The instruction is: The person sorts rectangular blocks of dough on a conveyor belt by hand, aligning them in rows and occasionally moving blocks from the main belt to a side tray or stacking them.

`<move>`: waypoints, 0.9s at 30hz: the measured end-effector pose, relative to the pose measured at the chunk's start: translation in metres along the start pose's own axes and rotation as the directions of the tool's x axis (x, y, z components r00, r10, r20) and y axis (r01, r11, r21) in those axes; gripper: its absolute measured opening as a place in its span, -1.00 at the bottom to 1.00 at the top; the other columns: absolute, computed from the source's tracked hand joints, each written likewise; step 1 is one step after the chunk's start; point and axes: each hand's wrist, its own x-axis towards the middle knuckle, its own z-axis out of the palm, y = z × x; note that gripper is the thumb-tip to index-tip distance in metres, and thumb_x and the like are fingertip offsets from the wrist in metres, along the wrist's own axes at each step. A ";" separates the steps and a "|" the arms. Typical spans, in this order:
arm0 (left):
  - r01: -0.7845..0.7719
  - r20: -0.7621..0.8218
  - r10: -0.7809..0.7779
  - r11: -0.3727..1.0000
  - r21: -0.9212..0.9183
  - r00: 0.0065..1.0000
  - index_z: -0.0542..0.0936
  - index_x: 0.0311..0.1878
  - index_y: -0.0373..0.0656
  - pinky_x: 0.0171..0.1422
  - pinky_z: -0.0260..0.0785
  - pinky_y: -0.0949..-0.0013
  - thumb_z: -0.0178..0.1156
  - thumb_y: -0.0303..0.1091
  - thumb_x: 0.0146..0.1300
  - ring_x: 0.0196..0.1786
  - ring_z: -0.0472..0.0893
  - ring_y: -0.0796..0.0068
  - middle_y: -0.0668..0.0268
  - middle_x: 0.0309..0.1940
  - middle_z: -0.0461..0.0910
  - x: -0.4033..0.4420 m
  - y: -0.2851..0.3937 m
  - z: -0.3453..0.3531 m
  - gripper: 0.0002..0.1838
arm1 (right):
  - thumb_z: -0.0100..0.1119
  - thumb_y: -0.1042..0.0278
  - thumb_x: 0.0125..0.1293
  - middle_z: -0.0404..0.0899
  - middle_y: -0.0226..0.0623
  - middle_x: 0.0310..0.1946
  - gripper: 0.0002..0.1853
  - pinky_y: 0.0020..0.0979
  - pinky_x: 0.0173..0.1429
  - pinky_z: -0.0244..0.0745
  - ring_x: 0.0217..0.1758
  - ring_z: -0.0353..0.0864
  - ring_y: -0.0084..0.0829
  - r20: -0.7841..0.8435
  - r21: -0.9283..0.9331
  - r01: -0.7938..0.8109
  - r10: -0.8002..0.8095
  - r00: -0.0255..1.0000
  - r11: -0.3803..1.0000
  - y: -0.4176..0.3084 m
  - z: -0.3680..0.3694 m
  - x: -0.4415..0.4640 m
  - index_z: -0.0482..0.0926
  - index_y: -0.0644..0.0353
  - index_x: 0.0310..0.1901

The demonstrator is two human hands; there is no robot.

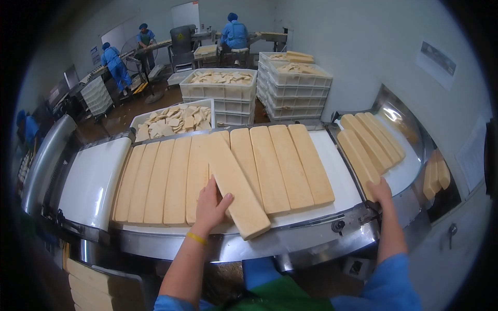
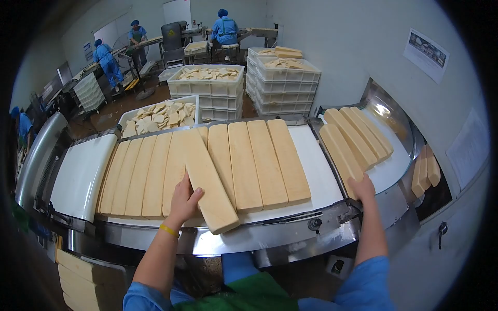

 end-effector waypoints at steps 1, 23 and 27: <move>-0.011 0.025 0.010 0.999 0.039 1.000 0.24 0.37 -0.29 0.26 0.20 0.03 0.11 -0.06 0.20 0.12 0.44 -0.11 -0.09 0.09 0.49 0.000 -0.001 0.000 -0.26 | 0.40 0.26 -0.09 0.57 0.02 0.02 -0.38 -0.17 0.20 0.45 0.12 0.56 -0.06 0.101 0.137 -0.093 0.080 0.992 0.986 0.001 -0.003 0.002 0.52 0.27 0.08; -0.119 -0.012 0.119 0.993 0.021 0.993 0.33 0.25 -0.30 0.22 0.23 0.03 -0.01 -0.05 0.25 0.08 0.43 -0.10 -0.04 0.00 0.48 0.001 -0.020 -0.010 -0.39 | 0.35 0.15 0.11 0.55 0.08 -0.03 -0.55 -0.12 0.21 0.39 0.12 0.50 0.00 -0.166 -0.276 0.254 -0.306 0.937 0.927 -0.052 0.052 0.076 0.58 0.33 -0.08; -0.054 -0.003 0.054 0.999 -0.004 0.999 0.36 0.24 -0.25 0.21 0.23 0.02 0.06 -0.10 0.20 0.07 0.44 -0.09 -0.03 -0.05 0.49 0.000 -0.029 -0.013 -0.40 | 0.37 0.10 0.05 0.49 0.15 0.09 -0.33 -0.12 0.25 0.38 0.17 0.48 0.05 -0.017 -0.221 0.095 -0.101 0.995 0.971 0.008 0.037 0.089 0.46 0.41 0.11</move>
